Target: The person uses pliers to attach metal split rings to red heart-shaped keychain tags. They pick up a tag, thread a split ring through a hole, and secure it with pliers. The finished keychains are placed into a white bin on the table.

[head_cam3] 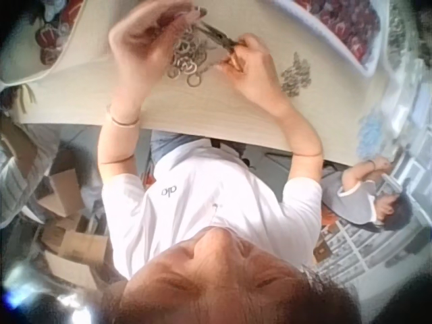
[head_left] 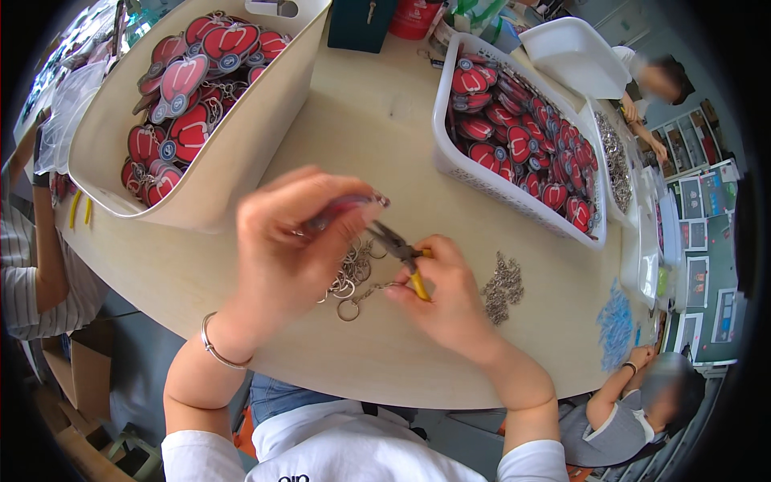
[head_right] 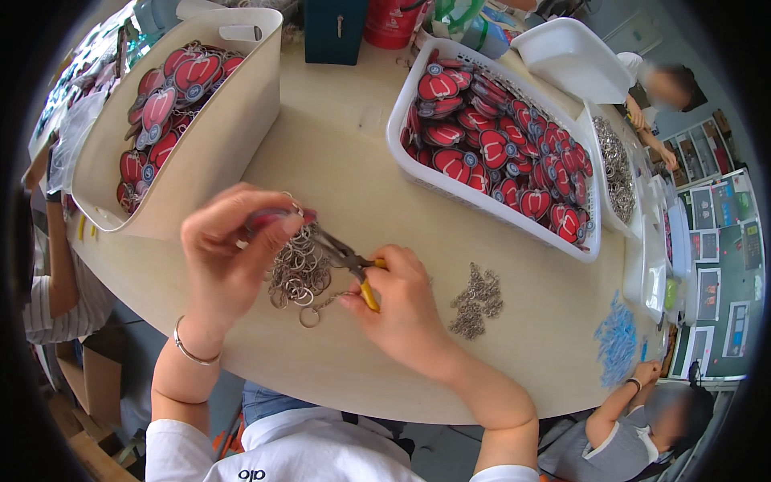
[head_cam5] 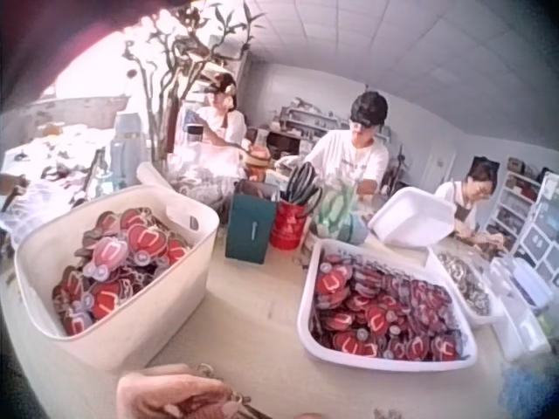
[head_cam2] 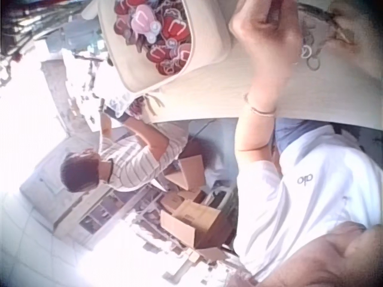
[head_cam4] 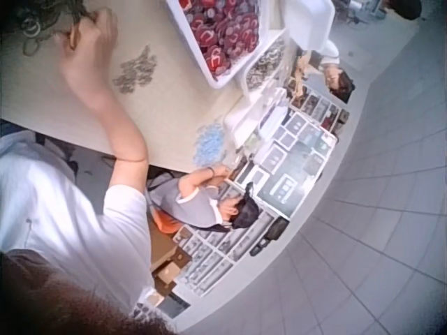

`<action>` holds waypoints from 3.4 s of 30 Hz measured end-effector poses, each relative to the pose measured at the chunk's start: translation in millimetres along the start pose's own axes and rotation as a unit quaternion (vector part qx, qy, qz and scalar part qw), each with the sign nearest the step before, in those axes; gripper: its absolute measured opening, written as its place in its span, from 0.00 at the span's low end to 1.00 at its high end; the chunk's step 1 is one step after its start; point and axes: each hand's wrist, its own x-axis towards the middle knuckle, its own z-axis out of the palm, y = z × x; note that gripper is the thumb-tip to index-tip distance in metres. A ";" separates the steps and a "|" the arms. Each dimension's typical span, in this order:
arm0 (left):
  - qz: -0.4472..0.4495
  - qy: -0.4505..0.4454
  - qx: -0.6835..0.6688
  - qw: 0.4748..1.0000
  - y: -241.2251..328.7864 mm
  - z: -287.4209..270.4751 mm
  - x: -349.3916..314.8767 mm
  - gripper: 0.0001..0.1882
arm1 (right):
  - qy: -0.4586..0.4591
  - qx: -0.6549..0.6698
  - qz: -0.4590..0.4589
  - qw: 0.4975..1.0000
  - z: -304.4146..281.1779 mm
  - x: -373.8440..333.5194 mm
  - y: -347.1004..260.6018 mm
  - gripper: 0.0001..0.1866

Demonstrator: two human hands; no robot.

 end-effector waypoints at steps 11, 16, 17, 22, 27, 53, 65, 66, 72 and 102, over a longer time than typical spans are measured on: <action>0.032 -0.135 0.018 0.990 -7.0 30.8 -23.9 0.09 | 0.139 0.182 -0.014 0.973 -61.3 -6.5 -29.5 0.07; 0.057 -0.146 0.004 0.988 -10.2 39.9 -31.7 0.10 | 0.123 0.213 -0.017 0.969 -57.7 -10.9 -33.5 0.06; 0.061 -0.143 0.000 0.988 -10.7 41.3 -32.6 0.10 | 0.123 0.218 -0.015 0.968 -56.7 -11.2 -34.2 0.06; 0.057 -0.158 0.005 0.986 -9.0 40.8 -34.3 0.10 | 0.120 0.218 -0.011 0.968 -54.8 -11.4 -37.2 0.06; 0.057 -0.161 0.001 0.985 -7.9 41.2 -34.8 0.10 | 0.132 0.210 -0.013 0.969 -55.7 -10.9 -36.8 0.07; 0.298 -0.025 0.158 0.941 2.8 8.5 -9.3 0.20 | 0.055 -0.172 -0.102 0.978 -75.7 -16.4 -41.0 0.18; 0.271 -0.037 0.144 0.951 5.8 5.4 -9.9 0.19 | 0.075 -0.230 -0.150 0.959 -75.1 -19.7 -41.3 0.18; 0.270 -0.038 0.143 0.951 6.0 5.0 -9.6 0.19 | 0.077 -0.231 -0.148 0.958 -74.8 -20.3 -42.5 0.18; 0.271 -0.052 0.110 0.955 7.9 2.7 -6.3 0.18 | 0.082 -0.193 -0.153 0.966 -75.8 -15.9 -41.4 0.18; 0.299 -0.019 0.167 0.939 10.6 -1.0 -16.8 0.23 | 0.087 -0.156 -0.146 0.973 -63.8 -22.2 -49.7 0.16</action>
